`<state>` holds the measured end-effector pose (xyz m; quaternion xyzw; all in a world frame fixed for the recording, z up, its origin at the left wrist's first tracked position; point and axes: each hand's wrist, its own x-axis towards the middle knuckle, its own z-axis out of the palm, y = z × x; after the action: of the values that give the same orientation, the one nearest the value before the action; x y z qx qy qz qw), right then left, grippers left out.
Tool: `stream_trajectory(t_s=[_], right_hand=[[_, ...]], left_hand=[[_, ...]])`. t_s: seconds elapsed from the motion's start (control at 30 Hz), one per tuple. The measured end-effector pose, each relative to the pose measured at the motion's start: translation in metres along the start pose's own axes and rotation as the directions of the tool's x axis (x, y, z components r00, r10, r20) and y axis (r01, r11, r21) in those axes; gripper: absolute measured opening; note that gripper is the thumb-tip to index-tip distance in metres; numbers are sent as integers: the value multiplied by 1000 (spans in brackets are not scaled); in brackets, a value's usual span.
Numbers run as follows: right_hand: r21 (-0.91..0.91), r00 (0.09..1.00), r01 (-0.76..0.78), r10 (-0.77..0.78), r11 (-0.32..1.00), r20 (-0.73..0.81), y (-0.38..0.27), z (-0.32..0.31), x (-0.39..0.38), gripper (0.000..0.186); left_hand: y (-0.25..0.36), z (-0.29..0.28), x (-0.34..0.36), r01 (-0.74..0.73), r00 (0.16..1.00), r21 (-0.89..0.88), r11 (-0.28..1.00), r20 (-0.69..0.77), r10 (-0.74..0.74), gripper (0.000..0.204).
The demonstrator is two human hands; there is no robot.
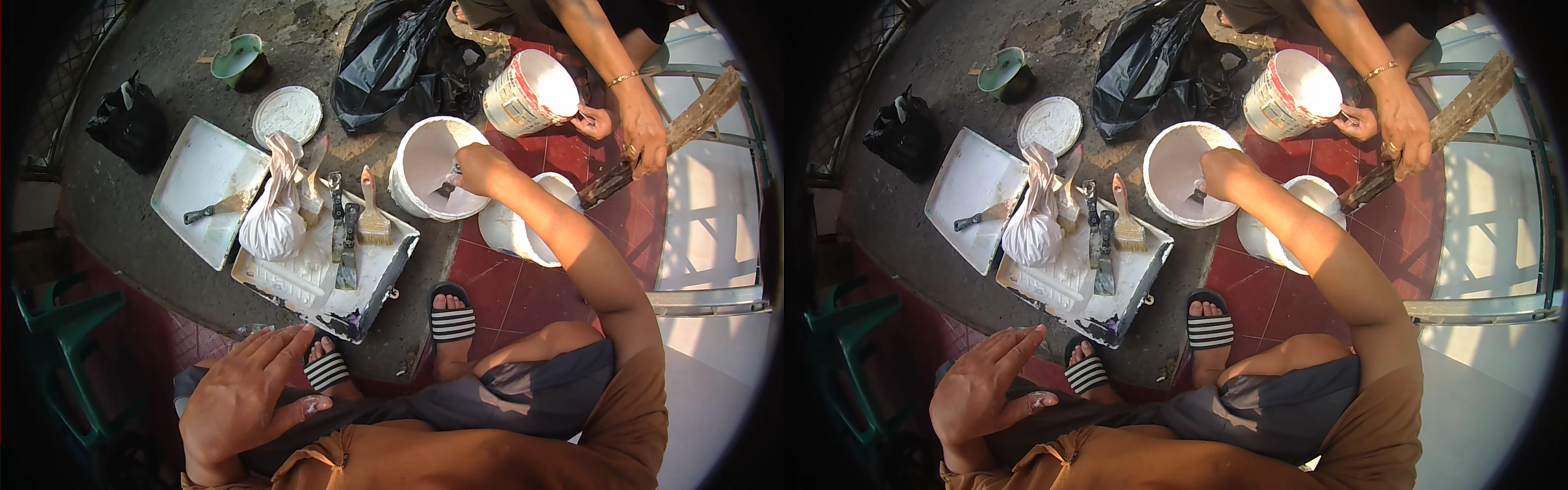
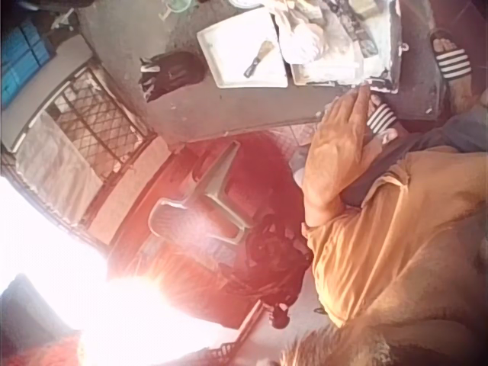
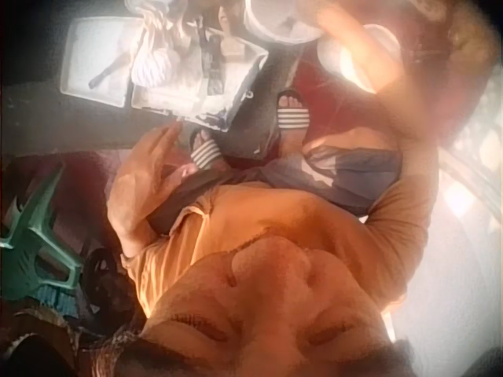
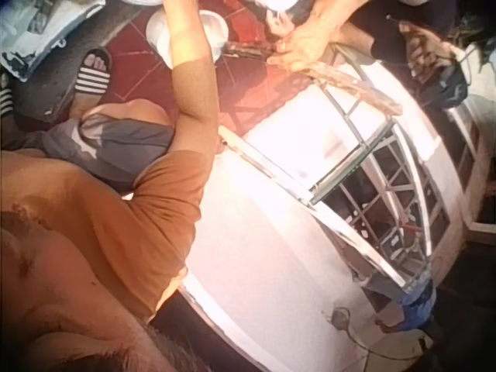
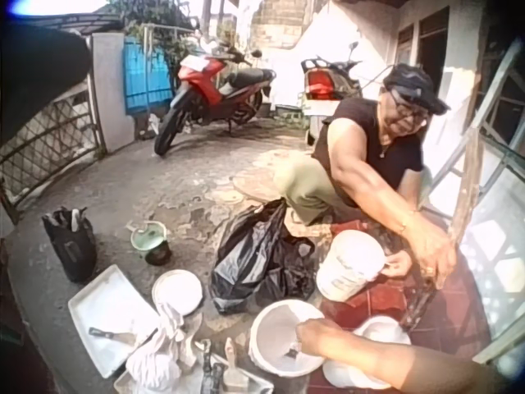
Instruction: The person mixes paint in buckets using a brush and a stick, and unties a plastic bag containing white powder.
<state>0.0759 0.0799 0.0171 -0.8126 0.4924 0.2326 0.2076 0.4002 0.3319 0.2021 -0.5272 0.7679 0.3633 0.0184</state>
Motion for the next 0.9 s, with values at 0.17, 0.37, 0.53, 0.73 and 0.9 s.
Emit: stream_trajectory(t_s=[0.17, 0.37, 0.53, 0.73, 0.9], right_hand=[[-37, 971, -82, 71, 996, -226, 12, 4, 12, 30], [271, 948, 230, -151, 935, -281, 12, 19, 18, 30], [65, 993, 114, -112, 991, -42, 5, 8, 4, 33], [-112, 984, -82, 63, 990, -165, 18, 5, 11, 31], [-53, 920, 88, -101, 995, -378, 23, 9, 18, 22]], left_hand=[[1, 0, 1, -18, 1000, -11, 1000, -4, 18, 75], [-2, 4, -2, -35, 999, 6, 999, -35, 36, 83], [-3, 3, -4, -30, 999, -4, 1000, -26, 30, 82], [1, 1, -4, -28, 1000, 7, 1000, -10, 28, 76], [2, 0, -4, -1, 1000, 3, 1000, 6, 1, 76]])
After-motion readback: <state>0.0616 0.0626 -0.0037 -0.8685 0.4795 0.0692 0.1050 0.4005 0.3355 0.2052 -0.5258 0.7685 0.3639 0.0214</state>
